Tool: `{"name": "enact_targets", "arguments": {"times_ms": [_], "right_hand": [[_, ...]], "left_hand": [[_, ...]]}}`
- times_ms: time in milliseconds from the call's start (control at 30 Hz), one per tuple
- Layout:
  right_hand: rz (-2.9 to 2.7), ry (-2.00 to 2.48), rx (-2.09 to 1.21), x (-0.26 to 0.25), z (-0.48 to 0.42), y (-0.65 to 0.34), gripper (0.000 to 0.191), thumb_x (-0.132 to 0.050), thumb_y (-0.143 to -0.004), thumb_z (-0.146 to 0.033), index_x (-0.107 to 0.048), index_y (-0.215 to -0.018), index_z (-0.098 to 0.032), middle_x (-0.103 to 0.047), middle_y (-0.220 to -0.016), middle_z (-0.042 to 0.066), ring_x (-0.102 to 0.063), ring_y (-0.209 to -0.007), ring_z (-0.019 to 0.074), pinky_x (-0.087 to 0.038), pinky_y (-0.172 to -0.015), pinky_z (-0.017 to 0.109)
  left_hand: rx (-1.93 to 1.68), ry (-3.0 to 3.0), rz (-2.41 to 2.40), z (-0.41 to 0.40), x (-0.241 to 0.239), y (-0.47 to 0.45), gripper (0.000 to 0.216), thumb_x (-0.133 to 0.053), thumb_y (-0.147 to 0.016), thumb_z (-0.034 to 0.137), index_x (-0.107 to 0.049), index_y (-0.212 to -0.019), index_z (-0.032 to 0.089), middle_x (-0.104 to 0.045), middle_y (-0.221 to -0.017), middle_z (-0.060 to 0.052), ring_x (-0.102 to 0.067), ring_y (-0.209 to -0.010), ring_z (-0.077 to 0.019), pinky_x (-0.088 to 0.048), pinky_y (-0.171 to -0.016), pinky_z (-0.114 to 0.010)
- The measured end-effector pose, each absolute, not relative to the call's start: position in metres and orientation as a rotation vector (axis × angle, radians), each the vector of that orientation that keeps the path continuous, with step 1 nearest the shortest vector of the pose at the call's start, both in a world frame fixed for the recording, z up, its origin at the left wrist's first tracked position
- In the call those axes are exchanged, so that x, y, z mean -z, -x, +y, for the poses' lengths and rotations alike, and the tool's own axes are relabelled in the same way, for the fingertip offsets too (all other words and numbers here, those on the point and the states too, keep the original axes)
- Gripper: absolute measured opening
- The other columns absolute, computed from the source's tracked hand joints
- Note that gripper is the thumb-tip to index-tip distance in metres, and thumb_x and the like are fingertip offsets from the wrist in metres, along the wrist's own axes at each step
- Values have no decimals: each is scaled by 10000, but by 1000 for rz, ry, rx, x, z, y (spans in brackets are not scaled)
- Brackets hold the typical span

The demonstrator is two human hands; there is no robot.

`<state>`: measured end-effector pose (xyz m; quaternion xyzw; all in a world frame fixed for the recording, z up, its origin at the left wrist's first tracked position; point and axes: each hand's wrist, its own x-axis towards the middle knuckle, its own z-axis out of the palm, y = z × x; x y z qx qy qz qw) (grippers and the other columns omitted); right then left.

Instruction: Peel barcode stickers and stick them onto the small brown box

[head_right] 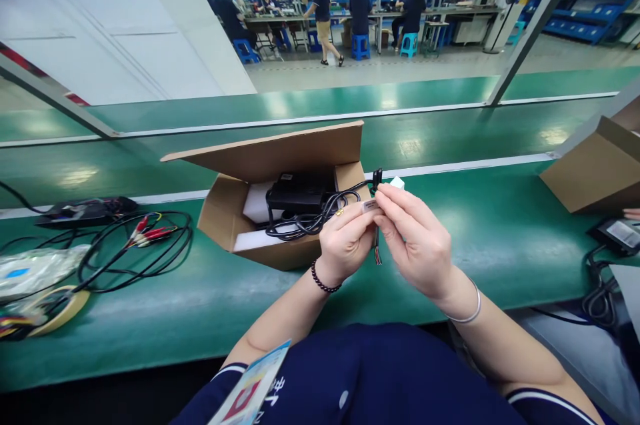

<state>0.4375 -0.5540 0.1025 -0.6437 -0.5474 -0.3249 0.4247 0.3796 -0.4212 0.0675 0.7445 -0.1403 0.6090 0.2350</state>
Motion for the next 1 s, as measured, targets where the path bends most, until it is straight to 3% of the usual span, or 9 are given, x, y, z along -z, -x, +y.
{"name": "enact_targets", "arguments": {"times_ms": [100,233,533,633,700,800,900,1000], "right_hand": [[-1402,1635,940,-100,-551,-437,552,-657,-856,-28,-587,-1379,-191,-649,-1280,156,-595,-1178,300,-553,-949,479],[-1388,1689,957,-98,-552,-436,537,-648,-877,-55,-580,-1377,-235,-664,-1232,135,-607,-1075,279,-538,-872,480],[-1194,1529,474,-106,-553,-438,188,-702,-854,-99,-686,-994,-223,-642,-1111,70,-635,-1057,210,-539,-940,395],[-1064,1403,303,-110,-559,-443,128,-664,-890,-133,-661,-971,-231,-634,-1113,59,-648,-1017,200,-549,-919,396],[-966,1297,355,-112,-564,-449,106,-658,-898,-156,-658,-964,-239,-638,-1101,48,-658,-981,190,-549,-917,391],[-933,1255,397,-112,-572,-459,260,-694,-869,-153,-653,-1098,-269,-644,-1148,39,-659,-1025,192,-532,-964,393],[-1025,1339,276,-108,-577,-465,589,-732,-827,-132,-530,-1344,-331,-644,-1176,28,-658,-1047,195,-539,-971,401],[-1089,1414,233,-104,-583,-464,718,-748,-813,-143,-445,-1431,-346,-672,-1099,21,-669,-985,195,-573,-905,398]], "left_hand": [[-1692,-2036,-357,-421,-68,-379,208,-615,-893,34,-682,-1080,93,-729,-1102,-128,-704,-1044,-167,-574,-972,-243],[-1724,-2047,-317,-420,-67,-378,199,-622,-901,65,-679,-1086,109,-730,-1093,-122,-713,-1023,-172,-592,-935,-246],[-1638,-2109,-363,-422,-71,-378,134,-580,-926,78,-677,-1012,112,-735,-1051,-121,-718,-956,-182,-605,-820,-263],[-1514,-2045,-236,-422,-76,-375,87,-627,-913,112,-706,-947,122,-740,-954,-87,-710,-838,-148,-582,-744,-227],[-1391,-1939,-149,-421,-80,-372,67,-656,-895,121,-721,-904,134,-731,-876,-51,-679,-769,-115,-558,-717,-202],[-1264,-1822,-52,-419,-84,-368,57,-680,-874,144,-730,-847,151,-721,-820,-29,-648,-723,-106,-533,-687,-203],[-1192,-1779,-9,-417,-86,-366,60,-684,-865,152,-739,-841,158,-734,-869,-44,-674,-805,-136,-537,-733,-230],[-1195,-1772,-17,-415,-88,-366,64,-679,-867,154,-742,-852,158,-735,-879,-49,-679,-827,-140,-540,-750,-236]]}}
